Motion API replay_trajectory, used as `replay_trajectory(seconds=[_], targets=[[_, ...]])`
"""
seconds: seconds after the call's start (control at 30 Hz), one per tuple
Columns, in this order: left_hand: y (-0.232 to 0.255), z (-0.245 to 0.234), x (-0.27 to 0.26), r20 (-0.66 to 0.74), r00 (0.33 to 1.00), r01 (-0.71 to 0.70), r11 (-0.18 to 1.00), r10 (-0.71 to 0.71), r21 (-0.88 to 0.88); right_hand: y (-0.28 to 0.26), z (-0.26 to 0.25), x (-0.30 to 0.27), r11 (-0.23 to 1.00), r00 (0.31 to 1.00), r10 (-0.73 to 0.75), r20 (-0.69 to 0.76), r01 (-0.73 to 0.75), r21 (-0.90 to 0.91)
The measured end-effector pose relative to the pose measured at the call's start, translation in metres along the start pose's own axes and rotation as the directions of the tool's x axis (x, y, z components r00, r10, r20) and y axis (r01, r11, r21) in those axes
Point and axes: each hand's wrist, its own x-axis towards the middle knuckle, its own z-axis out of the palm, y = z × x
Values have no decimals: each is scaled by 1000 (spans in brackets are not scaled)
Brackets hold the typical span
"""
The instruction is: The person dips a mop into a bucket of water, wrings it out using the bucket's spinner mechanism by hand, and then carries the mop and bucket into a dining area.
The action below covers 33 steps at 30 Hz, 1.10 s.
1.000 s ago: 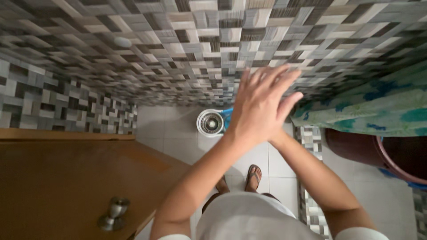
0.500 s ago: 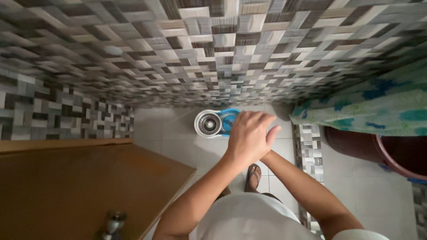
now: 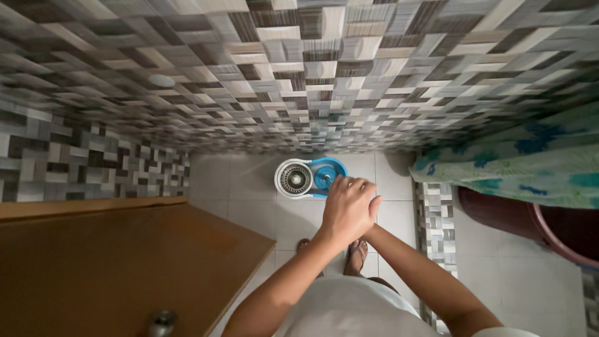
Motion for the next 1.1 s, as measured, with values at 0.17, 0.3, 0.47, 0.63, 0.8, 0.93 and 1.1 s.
replay_trajectory(seconds=[0.17, 0.3, 0.47, 0.63, 0.8, 0.93, 1.1], targets=[[-15, 20, -6, 47, 998, 30, 999, -32, 43, 1, -41, -10, 978, 981, 187, 53, -181, -106], [-26, 35, -13, 111, 991, 68, 996, -74, 56, 2, -55, -7, 918, 964, 261, 56, -230, -323], [-40, 54, -21, 129, 985, 110, 992, -116, 54, 5, -59, -9, 940, 973, 225, 49, -203, -272], [-58, 80, -35, 105, 987, 115, 989, -124, 92, 5, -67, -2, 906, 950, 307, 63, -271, -324], [-82, 119, -51, 212, 957, 161, 971, -197, 176, 2, -72, 5, 677, 923, 372, 102, -194, -710], [-92, 115, -43, 317, 887, 274, 935, -336, 224, -10, -61, 17, 18, 891, 435, 129, 135, -991], [-15, 3, 32, 66, 997, 28, 982, -41, 185, -53, 28, 46, 342, 968, 190, 164, 91, -935]])
